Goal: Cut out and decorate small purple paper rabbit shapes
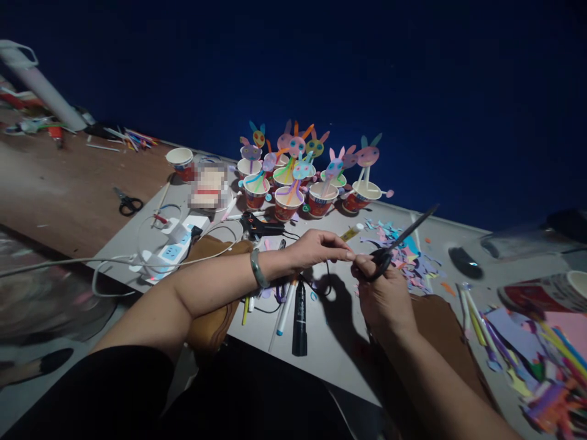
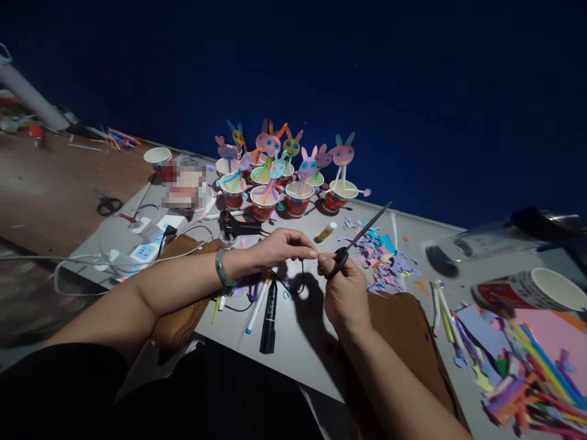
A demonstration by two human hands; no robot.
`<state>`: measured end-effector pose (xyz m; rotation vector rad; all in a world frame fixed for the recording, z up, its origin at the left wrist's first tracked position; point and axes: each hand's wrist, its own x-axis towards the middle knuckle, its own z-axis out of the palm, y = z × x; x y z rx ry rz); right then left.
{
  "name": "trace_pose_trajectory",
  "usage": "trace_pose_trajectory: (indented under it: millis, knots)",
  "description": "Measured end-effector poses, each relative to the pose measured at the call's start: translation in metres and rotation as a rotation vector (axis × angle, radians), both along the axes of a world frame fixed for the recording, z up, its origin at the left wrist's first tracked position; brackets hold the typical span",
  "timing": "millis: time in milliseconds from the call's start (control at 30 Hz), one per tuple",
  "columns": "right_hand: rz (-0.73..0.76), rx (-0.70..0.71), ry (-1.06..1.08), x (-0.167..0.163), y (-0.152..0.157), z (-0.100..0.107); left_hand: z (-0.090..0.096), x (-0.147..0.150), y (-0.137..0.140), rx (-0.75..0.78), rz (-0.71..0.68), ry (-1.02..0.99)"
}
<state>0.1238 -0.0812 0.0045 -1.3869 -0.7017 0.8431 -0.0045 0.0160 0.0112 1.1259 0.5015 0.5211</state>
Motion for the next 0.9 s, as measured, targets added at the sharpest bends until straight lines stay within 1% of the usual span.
trace_pose_trajectory:
  millis: [200, 433, 533, 600, 667, 700, 767, 833, 900]
  knots:
    - [-0.003, 0.015, -0.013, -0.002, -0.001, 0.003, 0.003, -0.001, 0.001, 0.011, 0.019, 0.005]
    - [0.040, -0.006, -0.182, -0.006, -0.004, 0.003, 0.003, -0.001, -0.001, 0.023, 0.008, 0.027]
    - [0.089, -0.075, -0.263, 0.000, -0.006, 0.009, 0.003, -0.001, 0.000, 0.031, 0.006, 0.033]
    - [0.071, -0.132, -0.394, 0.017, -0.008, 0.015, 0.003, -0.001, 0.002, 0.019, 0.006, 0.031]
    - [0.004, -0.177, -0.613, 0.044, -0.011, 0.019, 0.002, 0.000, 0.004, -0.001, 0.011, 0.026]
    - [-0.007, -0.236, -0.777, 0.060, -0.012, 0.019, 0.002, 0.001, 0.004, -0.012, 0.013, 0.027]
    - [-0.024, -0.446, -1.108, 0.094, -0.014, 0.017, 0.001, 0.002, 0.005, -0.032, 0.011, 0.041]
    - [0.035, -0.578, -1.336, 0.121, -0.014, 0.013, 0.000, 0.002, 0.004, -0.048, -0.002, 0.055]
    - [0.113, -0.690, -1.413, 0.140, -0.013, 0.008, -0.002, 0.003, 0.004, -0.061, -0.014, 0.054]
